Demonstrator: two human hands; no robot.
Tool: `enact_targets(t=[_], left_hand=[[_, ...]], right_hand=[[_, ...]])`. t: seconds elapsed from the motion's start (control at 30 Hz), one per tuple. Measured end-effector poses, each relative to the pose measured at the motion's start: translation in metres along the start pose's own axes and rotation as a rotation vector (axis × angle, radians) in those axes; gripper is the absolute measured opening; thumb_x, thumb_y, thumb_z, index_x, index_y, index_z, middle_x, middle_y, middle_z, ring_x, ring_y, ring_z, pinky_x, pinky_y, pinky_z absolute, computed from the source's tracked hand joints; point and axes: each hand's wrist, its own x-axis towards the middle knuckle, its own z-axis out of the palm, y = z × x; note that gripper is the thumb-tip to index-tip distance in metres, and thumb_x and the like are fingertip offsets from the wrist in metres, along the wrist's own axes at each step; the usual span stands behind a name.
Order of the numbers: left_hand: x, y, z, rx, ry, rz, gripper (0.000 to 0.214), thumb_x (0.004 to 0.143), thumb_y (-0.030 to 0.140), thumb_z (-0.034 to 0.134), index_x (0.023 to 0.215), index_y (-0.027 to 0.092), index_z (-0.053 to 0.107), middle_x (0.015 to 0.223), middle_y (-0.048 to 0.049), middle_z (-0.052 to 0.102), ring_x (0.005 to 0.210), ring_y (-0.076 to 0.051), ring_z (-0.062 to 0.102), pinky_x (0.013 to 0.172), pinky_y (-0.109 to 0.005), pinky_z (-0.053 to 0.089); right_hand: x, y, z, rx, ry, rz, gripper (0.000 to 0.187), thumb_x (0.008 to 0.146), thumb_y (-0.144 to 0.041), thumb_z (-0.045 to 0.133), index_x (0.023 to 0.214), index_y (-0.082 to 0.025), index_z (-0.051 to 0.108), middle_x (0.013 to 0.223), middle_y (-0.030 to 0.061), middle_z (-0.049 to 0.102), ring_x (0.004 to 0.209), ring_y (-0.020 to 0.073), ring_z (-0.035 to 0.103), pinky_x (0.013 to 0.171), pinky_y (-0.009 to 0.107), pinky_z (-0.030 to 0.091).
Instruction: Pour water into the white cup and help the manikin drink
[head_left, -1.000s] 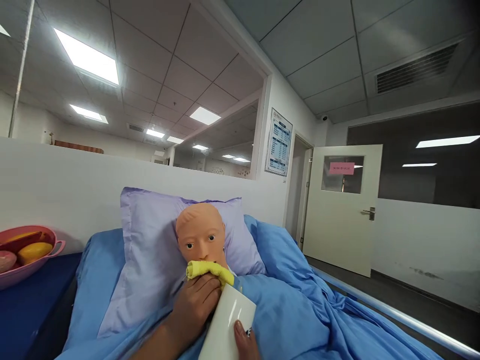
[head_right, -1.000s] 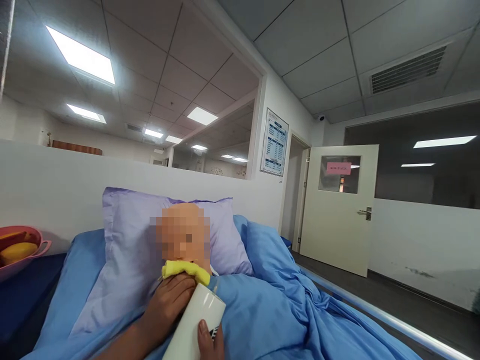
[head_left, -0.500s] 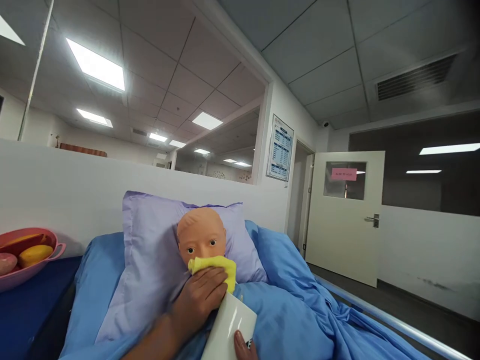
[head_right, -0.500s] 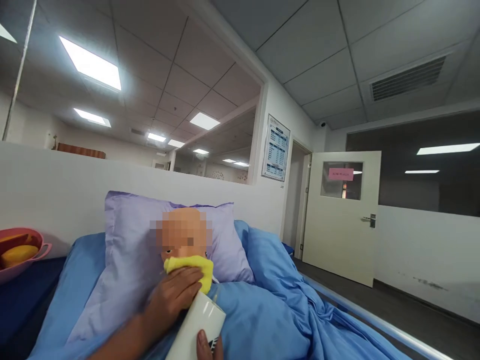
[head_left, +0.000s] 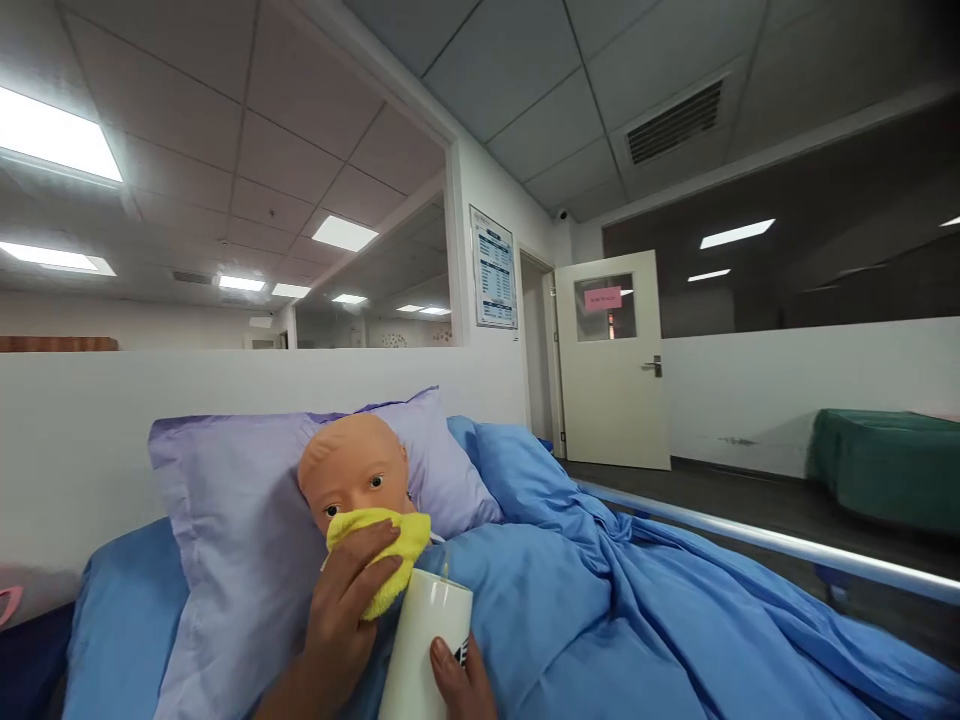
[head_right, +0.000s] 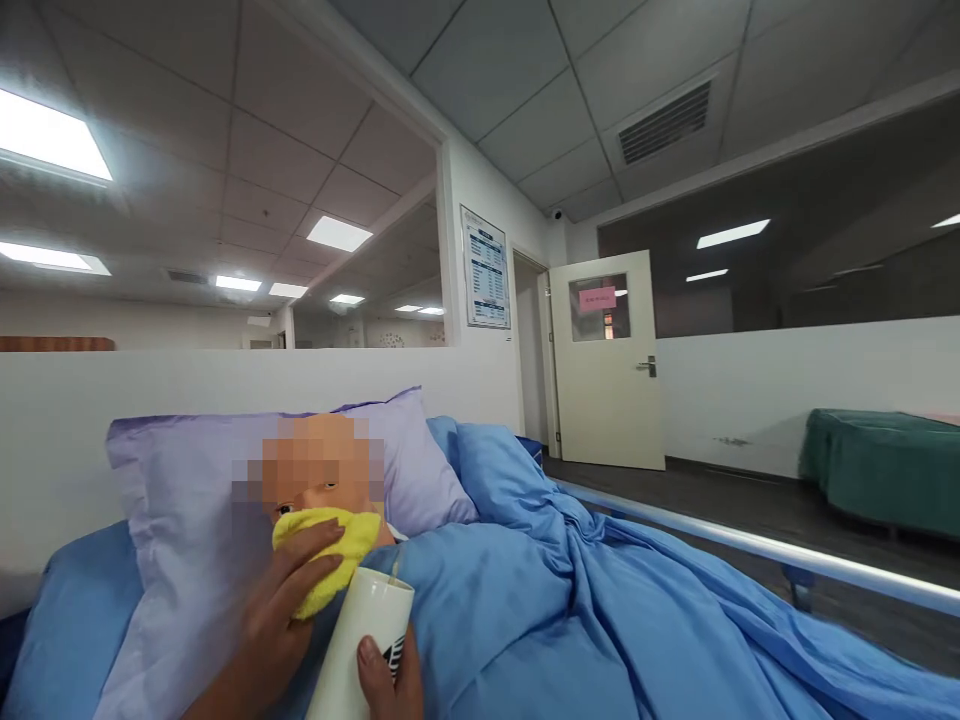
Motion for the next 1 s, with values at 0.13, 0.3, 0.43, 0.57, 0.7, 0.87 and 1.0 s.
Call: enact_targets(t=[0.13,0.3,0.43,0.57,0.7,0.87,1.0], left_hand=[[-0.004,-0.011,0.011,0.194,-0.155,0.164,0.039,0.095,0.006,0.041,0.128,0.015,0.058,0.128,-0.0099,0.067,0.128,-0.02,0.056,0.107,-0.037,0.046],[-0.035,-0.007,0.016,0.252,-0.198,0.17,0.036,0.097,0.015,0.045,0.131,0.009,0.056,0.124,-0.0126,0.069,0.121,-0.02,0.061,0.107,-0.032,0.045],[-0.039,-0.001,0.01,0.154,-0.114,0.123,0.032,0.098,0.021,0.047,0.126,0.012,0.058,0.111,-0.0096,0.074,0.11,-0.018,0.067,0.102,-0.031,0.048],[-0.016,-0.003,0.005,0.105,-0.045,0.071,0.041,0.094,0.009,0.046,0.134,0.013,0.053,0.123,-0.0132,0.068,0.122,-0.02,0.059,0.107,-0.037,0.045],[-0.002,-0.011,0.01,0.139,-0.096,0.108,0.049,0.093,0.002,0.04,0.139,0.014,0.049,0.135,-0.0134,0.062,0.131,-0.021,0.052,0.11,-0.04,0.041],[-0.026,-0.008,0.02,0.199,-0.213,0.186,0.034,0.097,0.018,0.047,0.129,0.011,0.058,0.126,-0.0112,0.069,0.124,-0.02,0.059,0.111,-0.032,0.039],[-0.044,0.004,0.016,0.122,-0.214,0.04,0.037,0.099,0.032,0.046,0.13,0.015,0.056,0.112,-0.0095,0.075,0.104,-0.018,0.07,0.095,-0.028,0.053]], right_hand=[[0.005,0.008,-0.001,0.021,-0.029,0.005,0.056,0.06,-0.055,0.083,0.1,-0.019,0.071,0.083,0.0066,0.075,0.075,0.0246,0.07,0.072,0.035,0.059],[0.001,0.005,-0.001,0.021,-0.056,-0.012,0.064,0.056,-0.06,0.084,0.103,-0.018,0.072,0.084,0.0072,0.076,0.076,0.0258,0.069,0.073,0.037,0.058],[0.001,0.008,-0.002,0.043,0.044,-0.003,0.068,0.045,-0.066,0.087,0.092,-0.018,0.072,0.082,0.0058,0.077,0.074,0.0256,0.07,0.071,0.036,0.058],[0.002,0.011,-0.003,0.071,0.058,0.012,0.072,0.043,-0.063,0.089,0.096,-0.018,0.07,0.082,0.0063,0.077,0.076,0.0266,0.07,0.07,0.037,0.06],[0.0,0.001,-0.003,0.048,-0.069,-0.06,0.069,0.055,-0.06,0.085,0.107,-0.018,0.07,0.086,0.0069,0.076,0.082,0.0266,0.071,0.078,0.039,0.06],[-0.005,-0.013,-0.002,0.003,-0.108,-0.044,0.068,0.061,-0.055,0.083,0.117,-0.02,0.067,0.085,0.0066,0.075,0.086,0.0283,0.071,0.08,0.042,0.06],[-0.009,-0.004,-0.004,-0.017,-0.112,-0.006,0.076,0.056,-0.058,0.085,0.118,-0.018,0.066,0.091,0.0081,0.076,0.086,0.029,0.071,0.078,0.042,0.061]])
